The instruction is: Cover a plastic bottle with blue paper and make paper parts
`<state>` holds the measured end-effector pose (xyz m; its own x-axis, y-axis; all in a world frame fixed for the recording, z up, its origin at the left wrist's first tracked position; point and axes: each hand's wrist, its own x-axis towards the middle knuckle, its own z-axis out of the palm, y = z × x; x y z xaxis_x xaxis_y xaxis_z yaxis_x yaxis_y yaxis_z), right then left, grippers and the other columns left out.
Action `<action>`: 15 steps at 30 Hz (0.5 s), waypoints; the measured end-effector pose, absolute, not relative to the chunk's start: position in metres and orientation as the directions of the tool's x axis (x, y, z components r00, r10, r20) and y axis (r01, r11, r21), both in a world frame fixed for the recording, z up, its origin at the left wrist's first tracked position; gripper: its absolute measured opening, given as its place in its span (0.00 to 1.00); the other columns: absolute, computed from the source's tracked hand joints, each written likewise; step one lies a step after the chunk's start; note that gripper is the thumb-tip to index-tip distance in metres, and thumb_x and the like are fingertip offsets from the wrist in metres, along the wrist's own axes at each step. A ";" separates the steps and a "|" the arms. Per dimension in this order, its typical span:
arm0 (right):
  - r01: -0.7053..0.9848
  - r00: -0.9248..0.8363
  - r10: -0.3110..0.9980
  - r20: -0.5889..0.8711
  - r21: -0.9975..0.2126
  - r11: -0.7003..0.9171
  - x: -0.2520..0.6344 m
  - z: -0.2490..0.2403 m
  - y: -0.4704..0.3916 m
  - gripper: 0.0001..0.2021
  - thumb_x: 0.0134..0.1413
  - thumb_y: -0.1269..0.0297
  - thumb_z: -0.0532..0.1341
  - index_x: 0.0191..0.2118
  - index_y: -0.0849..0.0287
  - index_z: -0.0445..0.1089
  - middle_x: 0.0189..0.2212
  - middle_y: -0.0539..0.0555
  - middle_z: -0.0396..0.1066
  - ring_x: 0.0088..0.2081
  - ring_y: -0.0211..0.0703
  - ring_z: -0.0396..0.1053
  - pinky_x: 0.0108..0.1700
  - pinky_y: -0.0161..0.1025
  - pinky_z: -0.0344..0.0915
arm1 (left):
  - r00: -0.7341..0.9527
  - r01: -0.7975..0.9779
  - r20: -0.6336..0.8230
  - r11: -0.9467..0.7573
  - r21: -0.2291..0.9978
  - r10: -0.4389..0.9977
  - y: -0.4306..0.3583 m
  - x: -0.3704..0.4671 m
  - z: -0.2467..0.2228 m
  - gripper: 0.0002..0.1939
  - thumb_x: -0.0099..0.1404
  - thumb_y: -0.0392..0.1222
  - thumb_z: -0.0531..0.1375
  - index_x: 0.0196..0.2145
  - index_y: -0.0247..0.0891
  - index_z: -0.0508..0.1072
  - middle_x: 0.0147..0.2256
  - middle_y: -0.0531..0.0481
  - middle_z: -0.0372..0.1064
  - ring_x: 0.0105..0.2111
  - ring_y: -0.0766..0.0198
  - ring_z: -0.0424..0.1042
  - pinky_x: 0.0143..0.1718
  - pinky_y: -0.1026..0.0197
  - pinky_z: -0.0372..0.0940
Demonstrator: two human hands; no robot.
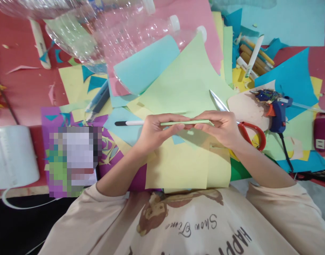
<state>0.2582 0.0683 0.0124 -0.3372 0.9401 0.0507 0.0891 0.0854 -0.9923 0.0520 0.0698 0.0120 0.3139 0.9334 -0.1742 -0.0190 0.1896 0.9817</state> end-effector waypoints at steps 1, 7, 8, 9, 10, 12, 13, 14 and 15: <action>0.095 -0.332 0.942 0.048 -0.992 0.084 0.258 0.013 0.068 0.07 0.52 0.66 0.67 0.39 0.54 0.79 0.32 0.50 0.78 0.33 0.37 0.74 0.38 0.36 0.69 | 0.308 -0.028 -0.175 0.192 0.981 0.935 0.070 0.052 0.012 0.10 0.57 0.45 0.68 0.36 0.38 0.81 0.34 0.47 0.80 0.35 0.60 0.80 0.39 0.63 0.75; 0.126 -0.323 0.945 0.061 -0.986 0.107 0.258 0.011 0.066 0.10 0.53 0.62 0.66 0.43 0.50 0.79 0.33 0.49 0.78 0.34 0.36 0.73 0.38 0.36 0.70 | 0.279 -0.064 -0.191 0.216 0.974 0.941 0.068 0.053 0.008 0.10 0.57 0.45 0.68 0.35 0.37 0.79 0.34 0.47 0.80 0.34 0.60 0.80 0.38 0.64 0.75; 0.127 -0.320 0.946 0.060 -0.986 0.105 0.258 0.011 0.066 0.10 0.53 0.62 0.66 0.43 0.50 0.78 0.33 0.49 0.78 0.34 0.36 0.73 0.38 0.36 0.70 | 0.278 -0.060 -0.199 0.223 0.973 0.940 0.068 0.053 0.008 0.11 0.57 0.46 0.68 0.35 0.37 0.78 0.34 0.47 0.80 0.34 0.60 0.80 0.38 0.64 0.75; 0.127 -0.320 0.946 0.056 -0.987 0.102 0.258 0.011 0.066 0.11 0.53 0.62 0.66 0.43 0.49 0.78 0.33 0.49 0.78 0.34 0.36 0.73 0.39 0.36 0.70 | 0.275 -0.057 -0.205 0.229 0.972 0.939 0.068 0.053 0.007 0.11 0.57 0.46 0.68 0.35 0.37 0.78 0.33 0.47 0.80 0.33 0.60 0.80 0.38 0.64 0.75; 0.125 -0.322 0.945 0.053 -0.987 0.098 0.259 0.011 0.066 0.11 0.53 0.63 0.66 0.44 0.49 0.78 0.32 0.49 0.78 0.34 0.36 0.73 0.38 0.36 0.70 | 0.274 -0.056 -0.209 0.232 0.971 0.939 0.068 0.053 0.008 0.11 0.58 0.46 0.67 0.35 0.37 0.78 0.33 0.47 0.80 0.33 0.60 0.80 0.38 0.63 0.75; 0.110 -0.331 0.942 0.054 -0.989 0.096 0.259 0.011 0.067 0.11 0.54 0.64 0.66 0.44 0.48 0.78 0.32 0.48 0.78 0.34 0.35 0.73 0.38 0.36 0.69 | 0.275 -0.064 -0.206 0.232 0.971 0.939 0.068 0.053 0.008 0.11 0.58 0.46 0.67 0.35 0.37 0.78 0.32 0.47 0.80 0.33 0.60 0.80 0.38 0.63 0.75; 0.101 -0.339 0.939 0.058 -0.990 0.098 0.259 0.011 0.067 0.12 0.54 0.64 0.66 0.45 0.47 0.78 0.33 0.48 0.78 0.34 0.35 0.73 0.38 0.36 0.69 | 0.277 -0.067 -0.205 0.232 0.970 0.939 0.068 0.054 0.009 0.11 0.58 0.47 0.67 0.35 0.37 0.78 0.31 0.47 0.80 0.33 0.60 0.80 0.38 0.63 0.75; 0.094 -0.347 0.936 0.063 -0.990 0.101 0.259 0.011 0.067 0.12 0.54 0.65 0.66 0.45 0.47 0.78 0.33 0.48 0.78 0.33 0.35 0.73 0.38 0.35 0.69 | 0.279 -0.066 -0.208 0.235 0.970 0.937 0.069 0.054 0.009 0.11 0.58 0.47 0.67 0.35 0.37 0.78 0.31 0.47 0.80 0.33 0.59 0.80 0.38 0.63 0.75; 0.091 -0.353 0.933 0.067 -0.990 0.105 0.259 0.011 0.068 0.12 0.54 0.65 0.66 0.45 0.47 0.78 0.33 0.48 0.78 0.33 0.34 0.72 0.38 0.35 0.69 | 0.280 -0.062 -0.213 0.239 0.969 0.936 0.069 0.054 0.009 0.12 0.58 0.48 0.67 0.35 0.37 0.78 0.31 0.47 0.80 0.33 0.59 0.80 0.38 0.62 0.75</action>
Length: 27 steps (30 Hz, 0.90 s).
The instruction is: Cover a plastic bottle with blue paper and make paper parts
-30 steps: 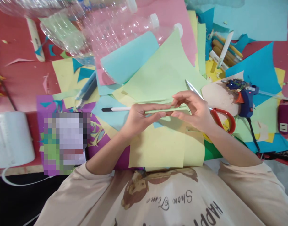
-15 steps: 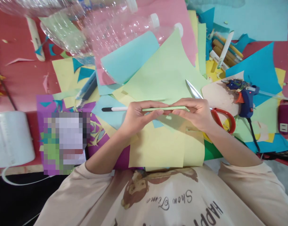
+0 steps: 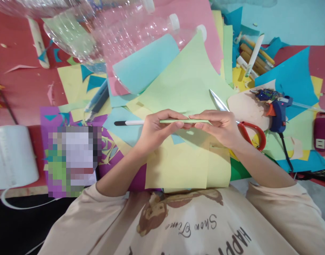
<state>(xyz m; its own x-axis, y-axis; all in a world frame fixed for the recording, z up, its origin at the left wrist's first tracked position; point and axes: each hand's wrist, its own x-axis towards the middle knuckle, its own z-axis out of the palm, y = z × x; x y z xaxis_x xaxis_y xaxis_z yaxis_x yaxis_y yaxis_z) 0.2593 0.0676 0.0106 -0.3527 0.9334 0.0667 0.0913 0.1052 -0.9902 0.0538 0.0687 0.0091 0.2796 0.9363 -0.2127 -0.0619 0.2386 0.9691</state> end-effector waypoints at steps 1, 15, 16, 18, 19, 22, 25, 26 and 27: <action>0.093 -0.355 0.932 0.070 -0.990 0.110 0.259 0.010 0.068 0.12 0.54 0.65 0.66 0.45 0.46 0.78 0.33 0.48 0.78 0.32 0.34 0.72 0.38 0.36 0.69 | 0.279 -0.056 -0.219 0.244 0.968 0.935 0.069 0.054 0.009 0.12 0.57 0.48 0.67 0.35 0.37 0.78 0.30 0.47 0.80 0.33 0.59 0.80 0.38 0.61 0.75; 0.120 -0.346 0.938 0.035 -0.989 0.081 0.258 0.013 0.068 0.11 0.55 0.64 0.65 0.44 0.49 0.78 0.33 0.49 0.78 0.34 0.36 0.73 0.38 0.36 0.69 | 0.250 -0.064 -0.244 0.267 0.961 0.937 0.071 0.055 0.009 0.13 0.55 0.49 0.68 0.31 0.36 0.76 0.27 0.48 0.79 0.32 0.59 0.80 0.36 0.62 0.74; 0.125 -0.348 0.937 0.031 -0.989 0.080 0.258 0.012 0.068 0.11 0.55 0.63 0.65 0.44 0.49 0.78 0.32 0.49 0.78 0.34 0.36 0.73 0.38 0.37 0.69 | 0.249 -0.053 -0.248 0.269 0.962 0.936 0.071 0.055 0.009 0.14 0.55 0.50 0.68 0.32 0.36 0.76 0.27 0.48 0.79 0.32 0.59 0.80 0.36 0.61 0.74; 0.123 -0.359 0.932 0.042 -0.988 0.092 0.258 0.011 0.069 0.11 0.55 0.63 0.65 0.45 0.49 0.78 0.33 0.49 0.77 0.35 0.36 0.72 0.39 0.37 0.69 | 0.254 -0.039 -0.252 0.270 0.962 0.934 0.071 0.055 0.010 0.14 0.55 0.51 0.68 0.32 0.37 0.76 0.27 0.48 0.79 0.31 0.59 0.80 0.37 0.60 0.74; 0.119 -0.367 0.929 0.052 -0.988 0.103 0.258 0.011 0.069 0.11 0.55 0.63 0.65 0.45 0.49 0.78 0.33 0.49 0.77 0.35 0.36 0.72 0.39 0.37 0.69 | 0.255 -0.036 -0.249 0.267 0.963 0.934 0.071 0.055 0.010 0.14 0.55 0.51 0.68 0.32 0.37 0.76 0.27 0.48 0.79 0.31 0.59 0.80 0.37 0.60 0.74; 0.112 -0.388 0.919 0.076 -0.985 0.128 0.259 0.011 0.071 0.12 0.56 0.64 0.65 0.46 0.47 0.77 0.34 0.49 0.78 0.36 0.37 0.72 0.40 0.38 0.69 | 0.248 -0.024 -0.253 0.267 0.963 0.935 0.070 0.056 0.010 0.14 0.56 0.51 0.68 0.32 0.36 0.76 0.27 0.48 0.79 0.31 0.59 0.80 0.37 0.60 0.73; 0.110 -0.410 0.907 0.097 -0.982 0.155 0.259 0.011 0.071 0.13 0.57 0.65 0.64 0.47 0.45 0.77 0.35 0.48 0.78 0.36 0.36 0.72 0.40 0.37 0.69 | 0.237 -0.018 -0.258 0.270 0.963 0.937 0.070 0.056 0.011 0.14 0.56 0.50 0.68 0.31 0.36 0.76 0.27 0.48 0.79 0.30 0.59 0.80 0.36 0.61 0.74; 0.109 -0.414 0.904 0.107 -0.980 0.165 0.259 0.012 0.071 0.13 0.57 0.66 0.63 0.47 0.45 0.76 0.35 0.48 0.78 0.36 0.36 0.72 0.40 0.37 0.69 | 0.236 -0.019 -0.261 0.273 0.962 0.936 0.070 0.056 0.011 0.14 0.56 0.50 0.68 0.31 0.36 0.76 0.26 0.48 0.79 0.30 0.59 0.80 0.36 0.61 0.74; 0.108 -0.418 0.901 0.116 -0.978 0.176 0.259 0.012 0.072 0.14 0.57 0.66 0.63 0.48 0.44 0.76 0.35 0.48 0.78 0.36 0.35 0.72 0.40 0.37 0.69 | 0.233 -0.023 -0.261 0.274 0.962 0.937 0.070 0.056 0.011 0.14 0.56 0.50 0.68 0.31 0.36 0.76 0.26 0.48 0.79 0.30 0.59 0.80 0.35 0.61 0.74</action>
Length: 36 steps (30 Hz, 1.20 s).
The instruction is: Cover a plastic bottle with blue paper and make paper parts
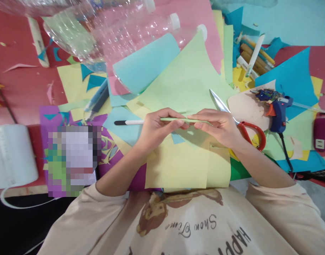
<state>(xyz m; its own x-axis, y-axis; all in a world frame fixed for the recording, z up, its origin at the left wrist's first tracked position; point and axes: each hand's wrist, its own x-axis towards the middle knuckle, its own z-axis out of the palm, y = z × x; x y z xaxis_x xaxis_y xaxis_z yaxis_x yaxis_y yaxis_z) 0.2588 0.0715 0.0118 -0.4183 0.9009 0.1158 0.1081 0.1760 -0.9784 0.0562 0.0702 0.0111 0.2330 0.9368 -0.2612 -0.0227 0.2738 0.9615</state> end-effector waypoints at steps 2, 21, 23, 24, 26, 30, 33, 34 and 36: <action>0.109 -0.423 0.896 0.133 -0.974 0.196 0.259 0.012 0.072 0.15 0.58 0.67 0.63 0.48 0.43 0.75 0.35 0.47 0.77 0.36 0.34 0.72 0.40 0.36 0.69 | 0.233 -0.033 -0.260 0.275 0.961 0.937 0.070 0.056 0.011 0.13 0.56 0.49 0.68 0.31 0.36 0.76 0.26 0.49 0.79 0.30 0.60 0.80 0.35 0.62 0.74; 0.019 -0.558 0.826 0.075 -0.995 0.103 0.265 0.014 0.072 0.12 0.60 0.61 0.60 0.48 0.43 0.75 0.57 0.50 0.67 0.59 0.45 0.64 0.59 0.47 0.64 | 0.172 0.032 -0.245 0.243 0.970 0.954 0.074 0.054 0.011 0.08 0.56 0.43 0.67 0.29 0.36 0.75 0.25 0.51 0.78 0.27 0.63 0.79 0.32 0.63 0.74; 0.000 -0.558 0.827 0.070 -0.996 0.084 0.266 0.014 0.073 0.11 0.60 0.57 0.60 0.45 0.43 0.77 0.60 0.48 0.64 0.63 0.47 0.60 0.63 0.51 0.59 | 0.151 0.026 -0.239 0.238 0.971 0.959 0.074 0.055 0.011 0.08 0.56 0.43 0.66 0.29 0.36 0.75 0.25 0.52 0.78 0.27 0.63 0.78 0.32 0.63 0.74; 0.002 -0.526 0.847 0.076 -0.996 0.090 0.266 0.014 0.074 0.10 0.59 0.55 0.60 0.44 0.43 0.78 0.60 0.47 0.65 0.63 0.48 0.59 0.64 0.52 0.58 | 0.145 0.025 -0.237 0.236 0.971 0.961 0.074 0.055 0.011 0.08 0.57 0.44 0.66 0.29 0.36 0.75 0.24 0.52 0.78 0.27 0.63 0.78 0.32 0.63 0.74; 0.016 -0.405 0.910 0.085 -0.995 0.100 0.265 0.011 0.075 0.11 0.58 0.52 0.61 0.40 0.45 0.79 0.56 0.47 0.69 0.61 0.50 0.62 0.62 0.53 0.60 | 0.137 0.028 -0.237 0.235 0.972 0.962 0.073 0.056 0.011 0.09 0.56 0.45 0.66 0.29 0.36 0.75 0.24 0.51 0.78 0.26 0.63 0.78 0.32 0.63 0.73; 0.012 -0.139 0.989 0.053 -0.998 0.055 0.262 0.004 0.075 0.11 0.57 0.51 0.62 0.32 0.49 0.78 0.40 0.50 0.77 0.46 0.45 0.73 0.51 0.48 0.70 | 0.136 0.041 -0.250 0.247 0.968 0.959 0.072 0.056 0.011 0.10 0.56 0.45 0.67 0.31 0.35 0.75 0.25 0.50 0.78 0.28 0.63 0.79 0.31 0.65 0.73; -0.003 -0.030 0.999 0.016 -1.000 0.016 0.261 0.000 0.076 0.09 0.55 0.52 0.64 0.32 0.51 0.77 0.33 0.49 0.77 0.39 0.42 0.74 0.45 0.44 0.71 | 0.148 0.037 -0.244 0.242 0.970 0.958 0.071 0.056 0.010 0.11 0.56 0.45 0.67 0.32 0.35 0.76 0.27 0.49 0.78 0.30 0.62 0.80 0.33 0.65 0.74; -0.010 -0.008 1.000 0.005 -1.000 0.005 0.261 -0.001 0.077 0.08 0.54 0.53 0.65 0.33 0.50 0.77 0.33 0.49 0.77 0.38 0.41 0.74 0.44 0.43 0.72 | 0.158 0.032 -0.240 0.238 0.971 0.958 0.071 0.056 0.009 0.11 0.56 0.45 0.68 0.33 0.35 0.76 0.29 0.49 0.78 0.31 0.61 0.80 0.34 0.64 0.74; -0.040 0.017 1.000 -0.011 -0.999 -0.010 0.262 -0.001 0.078 0.06 0.53 0.55 0.66 0.33 0.50 0.78 0.34 0.48 0.77 0.36 0.40 0.74 0.42 0.42 0.72 | 0.183 0.019 -0.232 0.232 0.972 0.955 0.070 0.056 0.009 0.11 0.56 0.45 0.68 0.33 0.35 0.76 0.31 0.48 0.79 0.32 0.61 0.80 0.35 0.65 0.74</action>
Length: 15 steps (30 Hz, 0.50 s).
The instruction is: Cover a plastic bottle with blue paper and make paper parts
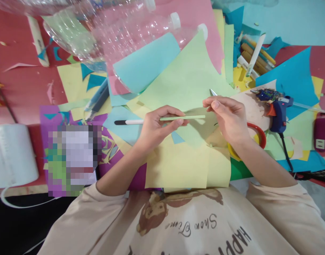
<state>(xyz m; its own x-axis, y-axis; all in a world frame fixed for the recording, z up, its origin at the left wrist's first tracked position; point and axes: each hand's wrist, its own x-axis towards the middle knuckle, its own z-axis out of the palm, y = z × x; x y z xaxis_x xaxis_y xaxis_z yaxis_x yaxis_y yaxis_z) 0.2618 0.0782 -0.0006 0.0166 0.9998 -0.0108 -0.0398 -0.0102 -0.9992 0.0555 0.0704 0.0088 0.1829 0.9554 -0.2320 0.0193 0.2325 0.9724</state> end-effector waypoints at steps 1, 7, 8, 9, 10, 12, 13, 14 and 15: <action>-0.056 0.021 1.000 -0.017 -0.998 -0.016 0.262 0.000 0.079 0.05 0.52 0.56 0.67 0.34 0.49 0.78 0.34 0.48 0.78 0.35 0.39 0.74 0.42 0.41 0.72 | 0.196 0.016 -0.230 0.231 0.973 0.953 0.070 0.055 0.009 0.12 0.56 0.45 0.68 0.34 0.35 0.77 0.32 0.48 0.79 0.33 0.61 0.80 0.35 0.65 0.74; -0.075 -0.008 1.000 -0.031 -0.997 -0.031 0.261 0.001 0.077 0.04 0.49 0.61 0.69 0.34 0.51 0.78 0.34 0.47 0.77 0.35 0.36 0.73 0.40 0.36 0.71 | 0.277 0.083 -0.214 0.199 0.977 0.937 0.069 0.054 0.010 0.13 0.61 0.46 0.64 0.40 0.38 0.80 0.31 0.49 0.80 0.32 0.63 0.79 0.35 0.64 0.74; -0.078 -0.016 0.999 -0.030 -0.997 -0.031 0.261 0.001 0.077 0.03 0.50 0.62 0.68 0.34 0.51 0.78 0.34 0.47 0.77 0.34 0.35 0.72 0.39 0.36 0.70 | 0.290 0.090 -0.211 0.194 0.977 0.933 0.069 0.054 0.011 0.13 0.62 0.47 0.63 0.40 0.38 0.80 0.30 0.49 0.80 0.32 0.63 0.79 0.34 0.64 0.73; -0.082 -0.021 0.999 -0.030 -0.996 -0.031 0.261 0.001 0.077 0.02 0.52 0.62 0.68 0.33 0.51 0.78 0.33 0.47 0.76 0.33 0.34 0.72 0.38 0.35 0.70 | 0.301 0.093 -0.212 0.193 0.977 0.930 0.069 0.053 0.011 0.13 0.62 0.47 0.63 0.40 0.38 0.80 0.30 0.49 0.80 0.32 0.63 0.79 0.34 0.65 0.73; -0.089 -0.023 0.999 -0.031 -0.996 -0.033 0.261 0.000 0.077 0.02 0.53 0.63 0.67 0.33 0.52 0.78 0.32 0.47 0.75 0.33 0.34 0.71 0.38 0.35 0.70 | 0.312 0.095 -0.215 0.195 0.976 0.925 0.069 0.053 0.011 0.13 0.62 0.47 0.63 0.39 0.38 0.80 0.30 0.48 0.80 0.32 0.63 0.79 0.34 0.65 0.73; -0.107 -0.021 0.999 -0.042 -0.993 -0.044 0.260 0.000 0.079 0.03 0.55 0.62 0.65 0.33 0.52 0.77 0.31 0.47 0.75 0.32 0.34 0.71 0.36 0.34 0.69 | 0.347 0.100 -0.224 0.202 0.974 0.911 0.070 0.053 0.012 0.13 0.63 0.47 0.62 0.40 0.37 0.79 0.31 0.48 0.80 0.33 0.64 0.79 0.34 0.65 0.73; -0.118 -0.021 0.998 -0.052 -0.992 -0.054 0.261 0.001 0.079 0.04 0.55 0.62 0.65 0.33 0.52 0.77 0.31 0.47 0.75 0.32 0.34 0.71 0.36 0.34 0.69 | 0.382 0.108 -0.231 0.206 0.973 0.895 0.071 0.053 0.012 0.12 0.63 0.47 0.62 0.39 0.37 0.79 0.32 0.48 0.80 0.33 0.64 0.79 0.34 0.66 0.72; -0.126 -0.022 0.998 -0.064 -0.990 -0.066 0.261 0.001 0.080 0.04 0.56 0.61 0.64 0.33 0.53 0.77 0.31 0.47 0.75 0.32 0.34 0.71 0.36 0.34 0.69 | 0.430 0.122 -0.244 0.212 0.970 0.869 0.071 0.053 0.012 0.12 0.63 0.46 0.62 0.39 0.37 0.79 0.32 0.48 0.80 0.33 0.64 0.79 0.33 0.66 0.72; -0.130 -0.022 0.997 -0.076 -0.988 -0.078 0.261 0.001 0.081 0.05 0.56 0.60 0.64 0.33 0.53 0.76 0.32 0.47 0.75 0.32 0.34 0.71 0.36 0.34 0.69 | 0.483 0.142 -0.261 0.220 0.965 0.836 0.071 0.054 0.013 0.11 0.63 0.45 0.62 0.39 0.37 0.78 0.32 0.49 0.79 0.33 0.65 0.78 0.33 0.67 0.72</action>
<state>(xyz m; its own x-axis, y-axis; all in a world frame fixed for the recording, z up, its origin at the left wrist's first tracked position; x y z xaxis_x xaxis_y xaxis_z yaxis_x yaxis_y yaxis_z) 0.2609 0.0807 0.0010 -0.0219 0.9969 -0.0758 -0.1301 -0.0781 -0.9884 0.0536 0.0715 0.0127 0.4831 0.8357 -0.2612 0.1417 0.2198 0.9652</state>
